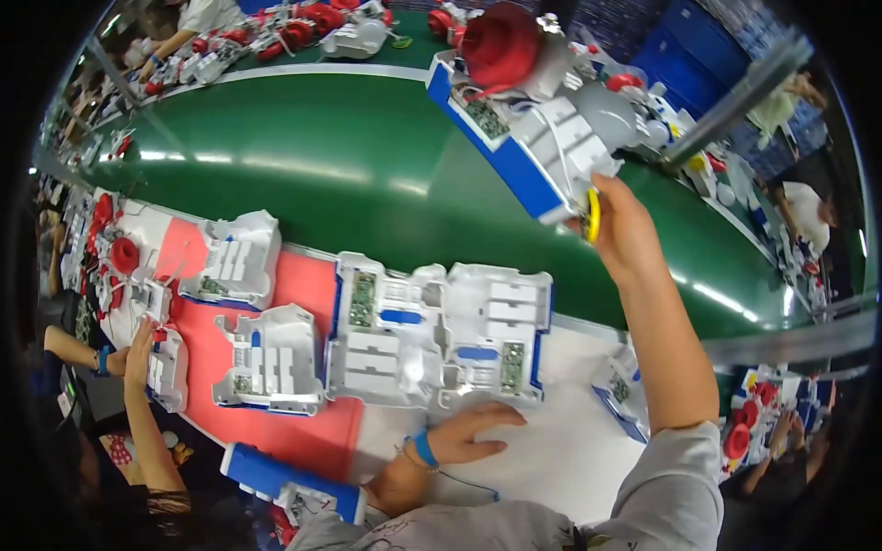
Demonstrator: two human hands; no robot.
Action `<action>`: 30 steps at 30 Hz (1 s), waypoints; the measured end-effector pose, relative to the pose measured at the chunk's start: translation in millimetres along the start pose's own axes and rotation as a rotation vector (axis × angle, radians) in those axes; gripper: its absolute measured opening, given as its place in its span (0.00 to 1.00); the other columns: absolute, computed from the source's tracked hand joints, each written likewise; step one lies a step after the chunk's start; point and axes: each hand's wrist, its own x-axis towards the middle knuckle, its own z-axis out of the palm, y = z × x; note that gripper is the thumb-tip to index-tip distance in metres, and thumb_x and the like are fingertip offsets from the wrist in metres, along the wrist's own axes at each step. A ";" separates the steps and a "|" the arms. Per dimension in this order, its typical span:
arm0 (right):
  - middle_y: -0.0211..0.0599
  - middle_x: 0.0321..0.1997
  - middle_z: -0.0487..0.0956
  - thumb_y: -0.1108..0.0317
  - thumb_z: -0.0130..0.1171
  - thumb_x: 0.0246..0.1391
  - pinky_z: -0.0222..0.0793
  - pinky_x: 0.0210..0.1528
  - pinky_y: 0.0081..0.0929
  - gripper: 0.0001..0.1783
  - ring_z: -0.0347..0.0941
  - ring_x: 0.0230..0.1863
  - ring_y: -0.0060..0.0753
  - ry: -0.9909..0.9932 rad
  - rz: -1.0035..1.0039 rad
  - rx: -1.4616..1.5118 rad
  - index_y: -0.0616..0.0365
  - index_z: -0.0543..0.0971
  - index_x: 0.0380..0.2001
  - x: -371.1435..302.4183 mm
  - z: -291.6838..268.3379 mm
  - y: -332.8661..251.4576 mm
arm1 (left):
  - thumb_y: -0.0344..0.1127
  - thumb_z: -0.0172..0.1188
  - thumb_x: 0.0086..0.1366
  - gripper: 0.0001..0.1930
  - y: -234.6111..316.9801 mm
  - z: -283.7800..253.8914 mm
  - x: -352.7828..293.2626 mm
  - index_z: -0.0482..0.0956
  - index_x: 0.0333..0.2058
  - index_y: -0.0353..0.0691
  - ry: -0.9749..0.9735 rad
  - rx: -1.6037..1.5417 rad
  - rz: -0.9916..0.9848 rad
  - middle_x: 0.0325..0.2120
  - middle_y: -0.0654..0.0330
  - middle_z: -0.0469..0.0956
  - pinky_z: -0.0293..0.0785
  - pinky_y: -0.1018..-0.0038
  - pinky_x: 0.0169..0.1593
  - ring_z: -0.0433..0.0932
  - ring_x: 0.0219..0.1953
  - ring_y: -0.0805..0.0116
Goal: Assembling electronic components and housings on a factory production line.
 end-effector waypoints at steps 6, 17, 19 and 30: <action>0.32 0.30 0.74 0.59 0.50 0.51 0.71 0.31 0.25 0.13 0.73 0.29 0.26 0.155 0.025 0.090 0.56 0.69 0.36 -108.4 -60.1 -6.1 | 0.27 0.56 0.53 0.19 4.3 1.0 4.3 0.69 0.46 0.38 -0.014 0.124 -0.033 0.42 0.53 0.69 0.61 0.70 0.51 0.67 0.47 0.58; 0.30 0.27 0.76 0.55 0.51 0.49 0.71 0.28 0.24 0.14 0.73 0.27 0.23 0.105 -0.082 0.086 0.53 0.74 0.33 -223.5 -127.4 19.9 | 0.25 0.49 0.55 0.19 -11.1 6.5 -4.8 0.67 0.48 0.35 0.043 -0.132 -0.181 0.42 0.60 0.70 0.60 0.77 0.52 0.66 0.49 0.71; 0.30 0.27 0.75 0.56 0.51 0.50 0.71 0.26 0.24 0.13 0.72 0.27 0.24 0.171 -0.130 0.076 0.53 0.73 0.33 -233.6 -136.7 47.2 | 0.27 0.49 0.55 0.19 -14.4 4.7 -7.5 0.66 0.48 0.33 0.097 -0.087 -0.212 0.42 0.59 0.70 0.61 0.76 0.52 0.67 0.48 0.70; 0.37 0.35 0.73 0.62 0.49 0.52 0.72 0.32 0.29 0.20 0.73 0.31 0.28 0.261 -0.089 0.363 0.59 0.64 0.46 -414.3 -199.4 125.9 | 0.26 0.47 0.56 0.19 -25.7 10.6 -6.9 0.66 0.48 0.32 0.234 -0.051 -0.150 0.42 0.59 0.70 0.62 0.77 0.52 0.69 0.44 0.70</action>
